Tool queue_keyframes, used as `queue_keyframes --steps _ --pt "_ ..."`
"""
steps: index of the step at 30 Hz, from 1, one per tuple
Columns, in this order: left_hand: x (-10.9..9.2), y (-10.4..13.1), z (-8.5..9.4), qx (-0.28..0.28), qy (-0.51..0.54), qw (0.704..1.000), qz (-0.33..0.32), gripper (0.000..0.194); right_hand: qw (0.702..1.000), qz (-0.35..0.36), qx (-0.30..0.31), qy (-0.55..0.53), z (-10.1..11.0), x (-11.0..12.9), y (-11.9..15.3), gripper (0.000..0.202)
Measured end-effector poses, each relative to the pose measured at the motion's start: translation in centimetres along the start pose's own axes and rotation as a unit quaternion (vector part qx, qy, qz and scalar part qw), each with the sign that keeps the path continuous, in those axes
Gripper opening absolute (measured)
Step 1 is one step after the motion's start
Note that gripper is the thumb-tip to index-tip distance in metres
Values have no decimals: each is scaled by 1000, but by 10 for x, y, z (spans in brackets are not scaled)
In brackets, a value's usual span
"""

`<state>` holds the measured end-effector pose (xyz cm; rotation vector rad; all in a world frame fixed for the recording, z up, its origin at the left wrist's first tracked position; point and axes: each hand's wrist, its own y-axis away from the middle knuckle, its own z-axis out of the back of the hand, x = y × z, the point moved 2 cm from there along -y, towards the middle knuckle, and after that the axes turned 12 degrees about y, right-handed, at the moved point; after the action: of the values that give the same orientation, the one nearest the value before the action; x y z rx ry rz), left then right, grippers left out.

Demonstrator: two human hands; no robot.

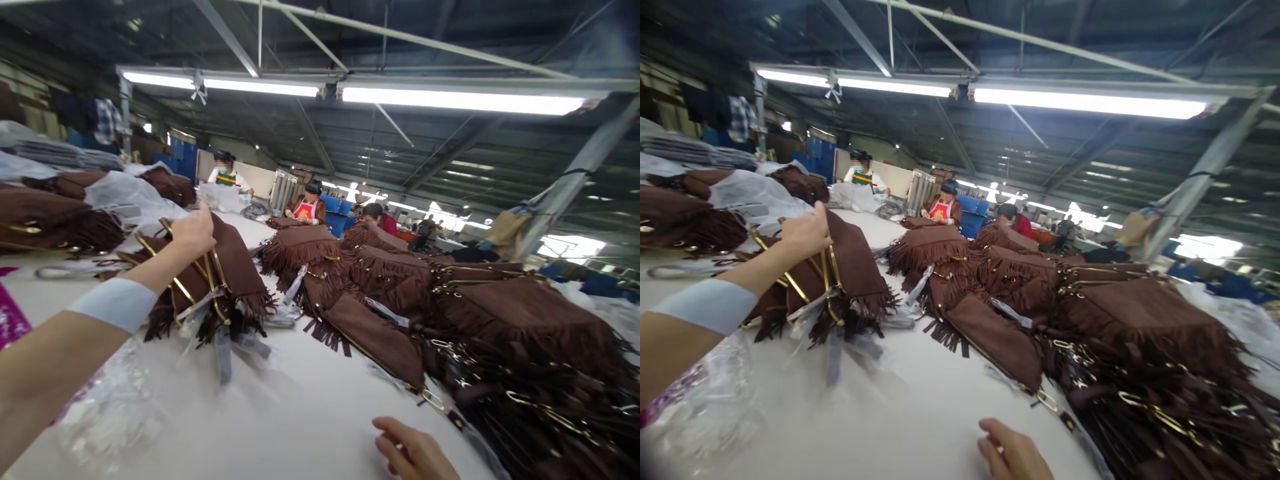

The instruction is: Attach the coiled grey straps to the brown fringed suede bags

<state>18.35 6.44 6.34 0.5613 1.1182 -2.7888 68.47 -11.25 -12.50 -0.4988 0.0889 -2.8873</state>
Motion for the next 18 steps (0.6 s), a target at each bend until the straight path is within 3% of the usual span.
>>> queue_keyframes --steps 2,4,6,7,8,10,12,14,16,18 --pt "-44 6 -1 3 -30 997 -78 53 999 40 -17 17 -15 4 -10 26" --pt "-94 22 -19 96 -37 980 -172 51 996 75 -43 22 -28 4 -16 22" --pt "-142 47 -54 238 -37 937 -253 32 994 87 -66 11 -36 -1 -18 19" --pt "-164 60 -74 280 -30 917 -283 27 993 89 -76 2 -38 -4 -17 18" --pt "-183 74 -96 317 -22 897 -308 26 992 91 -85 -7 -39 -6 -16 17" --pt "-214 100 -141 372 -10 863 -342 42 990 99 -98 -20 -40 -9 -13 16" --pt "-236 123 -180 381 -9 851 -360 64 988 104 -113 -31 -38 -7 -11 16" --pt "-255 143 -210 349 -2 850 -394 74 987 102 -121 -40 -35 -2 -9 16" --pt "-270 159 -230 315 18 846 -429 63 987 89 -123 -45 -32 6 -9 16" --pt "-283 168 -241 306 34 842 -442 39 989 75 -121 -47 -28 12 -9 16"
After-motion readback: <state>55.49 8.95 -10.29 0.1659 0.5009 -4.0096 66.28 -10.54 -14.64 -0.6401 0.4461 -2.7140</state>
